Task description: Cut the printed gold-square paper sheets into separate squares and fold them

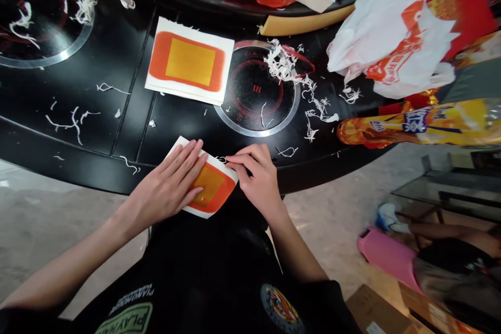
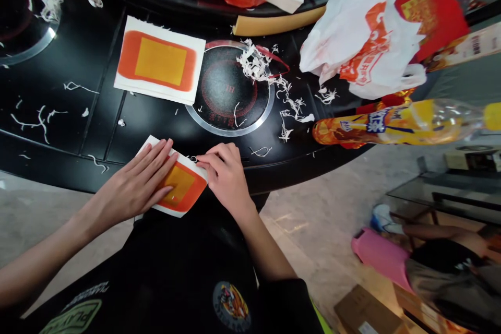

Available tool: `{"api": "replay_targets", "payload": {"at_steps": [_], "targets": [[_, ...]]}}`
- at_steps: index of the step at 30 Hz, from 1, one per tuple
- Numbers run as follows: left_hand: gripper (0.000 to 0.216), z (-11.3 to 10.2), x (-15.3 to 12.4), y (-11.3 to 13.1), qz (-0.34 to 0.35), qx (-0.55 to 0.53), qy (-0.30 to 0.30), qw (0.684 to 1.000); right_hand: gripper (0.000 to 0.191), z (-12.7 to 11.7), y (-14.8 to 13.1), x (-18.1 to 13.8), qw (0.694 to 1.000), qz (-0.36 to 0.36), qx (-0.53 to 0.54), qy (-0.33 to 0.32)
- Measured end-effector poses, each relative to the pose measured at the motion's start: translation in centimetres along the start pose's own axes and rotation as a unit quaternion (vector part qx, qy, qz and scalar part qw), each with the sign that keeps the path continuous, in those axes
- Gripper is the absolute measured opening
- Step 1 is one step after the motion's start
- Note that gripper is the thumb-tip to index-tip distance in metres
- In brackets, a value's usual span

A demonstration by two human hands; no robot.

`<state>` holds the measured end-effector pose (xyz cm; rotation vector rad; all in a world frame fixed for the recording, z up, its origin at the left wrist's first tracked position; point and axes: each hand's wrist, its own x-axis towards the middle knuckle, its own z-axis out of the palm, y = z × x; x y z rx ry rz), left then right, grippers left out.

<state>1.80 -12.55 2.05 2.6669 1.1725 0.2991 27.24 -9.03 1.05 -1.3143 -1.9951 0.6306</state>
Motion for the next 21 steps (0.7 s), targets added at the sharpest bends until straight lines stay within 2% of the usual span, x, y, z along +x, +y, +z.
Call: {"api": "replay_targets", "payload": {"at_steps": [14,21], "targets": [[0.075,-0.1,0.0,-0.2,0.009,-0.006,-0.003,1.000,0.020,0.6,-0.3,-0.2,0.998,0.018,-0.025,0.050],[0.073,-0.1,0.0,-0.3,0.005,-0.026,0.000,1.000,0.022,1.1,-0.3,0.9,0.999,0.012,-0.015,0.029]]}}
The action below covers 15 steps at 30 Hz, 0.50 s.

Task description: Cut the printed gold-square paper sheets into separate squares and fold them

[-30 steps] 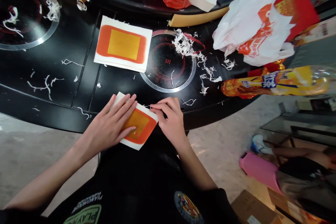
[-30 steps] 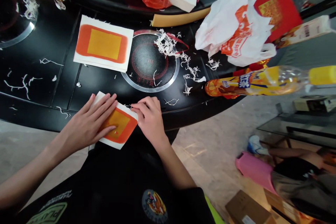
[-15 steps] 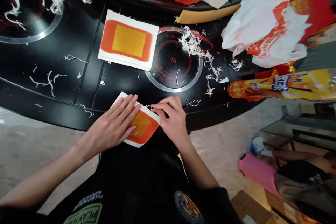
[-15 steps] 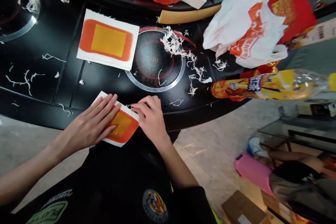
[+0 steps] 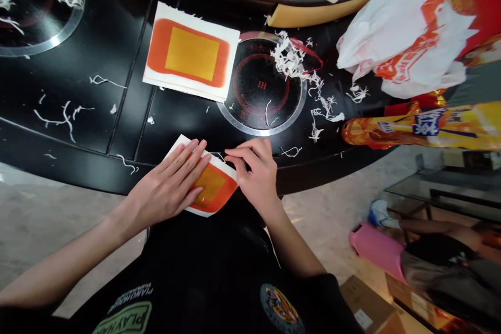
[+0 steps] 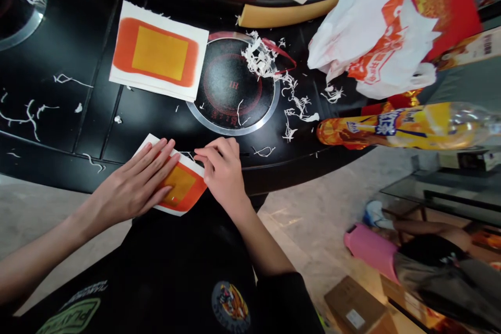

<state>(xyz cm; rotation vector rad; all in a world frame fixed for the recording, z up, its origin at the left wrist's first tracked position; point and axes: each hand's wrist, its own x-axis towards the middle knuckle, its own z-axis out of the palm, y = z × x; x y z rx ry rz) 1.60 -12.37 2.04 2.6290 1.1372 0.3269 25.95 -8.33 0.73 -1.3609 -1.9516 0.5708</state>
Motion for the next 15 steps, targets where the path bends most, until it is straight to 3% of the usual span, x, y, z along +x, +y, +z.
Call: {"api": "replay_targets", "payload": {"at_steps": [10,15], "targets": [[0.077,0.1,0.0,0.0,0.004,0.001,0.007,1.000,0.018,1.2,-0.2,1.7,1.000,-0.028,-0.008,-0.008],[0.076,0.3,0.0,-0.1,0.009,0.011,0.015,1.000,0.019,1.6,-0.5,2.1,1.000,-0.005,-0.004,-0.023]]}}
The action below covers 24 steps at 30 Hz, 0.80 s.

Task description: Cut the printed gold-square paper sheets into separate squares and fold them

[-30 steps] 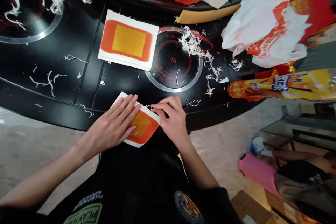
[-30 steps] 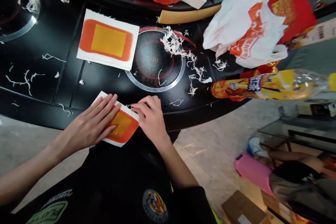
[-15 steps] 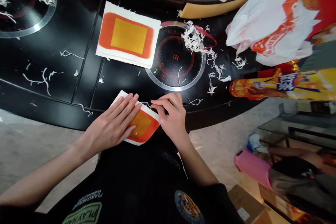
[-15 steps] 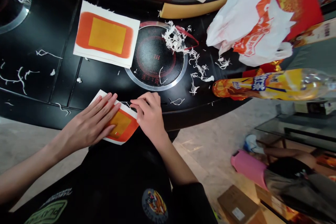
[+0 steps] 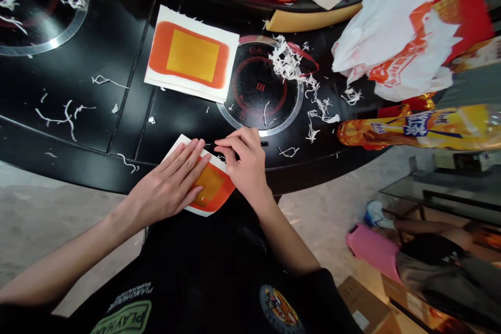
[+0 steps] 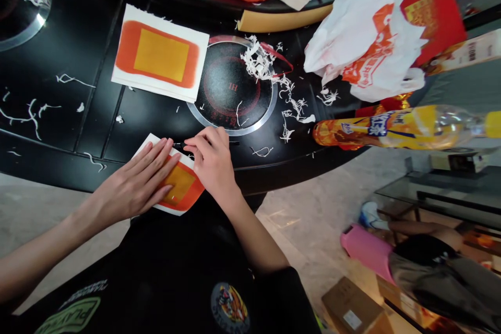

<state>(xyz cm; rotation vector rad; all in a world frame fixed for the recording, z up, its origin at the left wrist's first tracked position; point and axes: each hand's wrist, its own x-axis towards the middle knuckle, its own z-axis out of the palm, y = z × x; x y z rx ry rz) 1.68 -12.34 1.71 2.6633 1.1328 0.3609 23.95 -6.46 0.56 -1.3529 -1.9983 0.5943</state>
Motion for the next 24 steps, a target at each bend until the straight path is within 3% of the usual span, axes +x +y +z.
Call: {"api": "replay_targets", "payload": {"at_steps": [9,24], "targets": [[0.075,-0.3,-0.9,-0.1,-0.021,0.015,0.071,0.997,0.019,0.1,0.0,0.0,1.000,-0.024,0.003,0.007],[0.080,-0.2,-1.3,-0.6,-0.006,0.011,0.052,0.999,0.020,0.4,0.0,0.4,0.999,-0.034,-0.013,0.024]]}}
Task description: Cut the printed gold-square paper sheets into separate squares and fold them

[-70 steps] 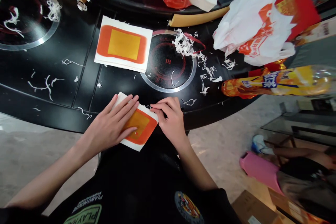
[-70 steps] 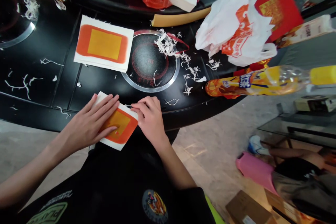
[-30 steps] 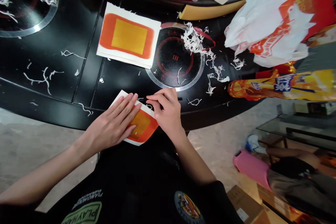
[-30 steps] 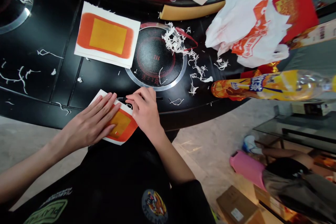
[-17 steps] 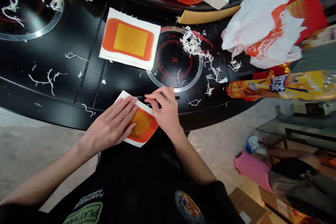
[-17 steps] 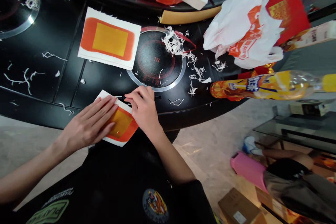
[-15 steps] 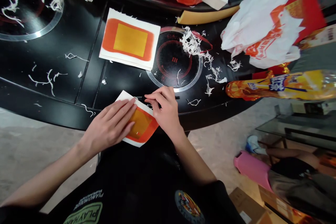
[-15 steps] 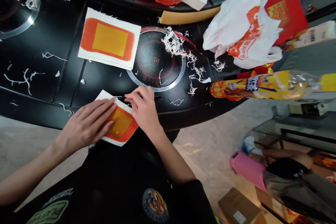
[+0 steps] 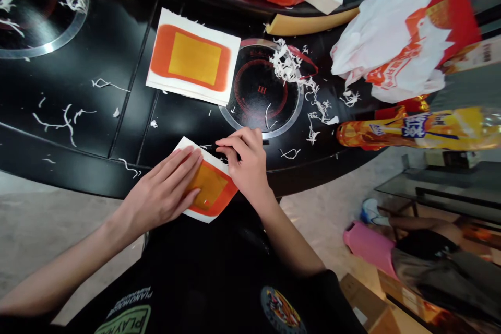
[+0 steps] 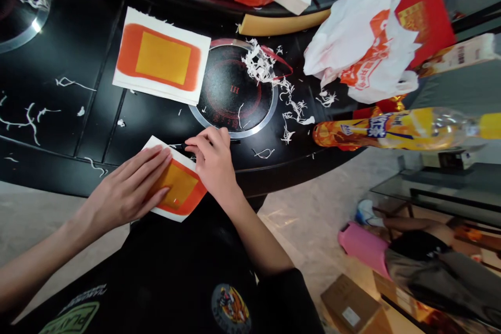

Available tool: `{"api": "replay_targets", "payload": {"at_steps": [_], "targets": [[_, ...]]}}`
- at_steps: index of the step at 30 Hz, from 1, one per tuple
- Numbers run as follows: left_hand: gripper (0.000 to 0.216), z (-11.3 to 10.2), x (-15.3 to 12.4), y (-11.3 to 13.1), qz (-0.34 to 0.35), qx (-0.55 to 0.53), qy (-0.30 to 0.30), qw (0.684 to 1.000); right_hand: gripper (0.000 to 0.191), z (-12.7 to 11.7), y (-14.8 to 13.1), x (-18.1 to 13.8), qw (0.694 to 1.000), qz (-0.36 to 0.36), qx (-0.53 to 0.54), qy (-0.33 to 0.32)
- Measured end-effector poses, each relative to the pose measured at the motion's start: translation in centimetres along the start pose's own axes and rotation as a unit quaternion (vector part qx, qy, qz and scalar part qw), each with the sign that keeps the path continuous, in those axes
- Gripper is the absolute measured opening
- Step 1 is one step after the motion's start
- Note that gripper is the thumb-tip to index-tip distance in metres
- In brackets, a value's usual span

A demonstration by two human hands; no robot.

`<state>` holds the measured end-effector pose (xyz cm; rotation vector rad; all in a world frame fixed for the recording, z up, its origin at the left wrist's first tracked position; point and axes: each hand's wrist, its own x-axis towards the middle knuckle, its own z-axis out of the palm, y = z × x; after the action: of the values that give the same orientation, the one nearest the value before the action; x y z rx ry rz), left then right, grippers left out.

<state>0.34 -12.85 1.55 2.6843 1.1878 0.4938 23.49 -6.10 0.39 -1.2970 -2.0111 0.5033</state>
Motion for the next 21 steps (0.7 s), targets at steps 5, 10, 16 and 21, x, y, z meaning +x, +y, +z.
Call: {"api": "replay_targets", "payload": {"at_steps": [5,10,16,21], "targets": [[0.078,-0.1,0.2,-0.2,0.004,-0.011,0.008,1.000,0.020,0.1,0.1,0.3,1.000,0.015,-0.012,-0.021],[0.079,-0.1,0.2,-0.3,-0.001,-0.030,0.009,1.000,0.019,0.4,0.2,1.0,1.000,0.010,-0.002,-0.025],[0.078,-0.1,0.2,-0.5,-0.008,-0.045,0.009,0.999,0.017,0.5,0.4,1.5,1.000,-0.004,0.001,-0.027],[0.068,-0.3,0.3,-0.3,-0.017,-0.033,0.014,0.999,0.018,-0.3,0.0,0.7,0.999,0.016,0.014,-0.045]]}}
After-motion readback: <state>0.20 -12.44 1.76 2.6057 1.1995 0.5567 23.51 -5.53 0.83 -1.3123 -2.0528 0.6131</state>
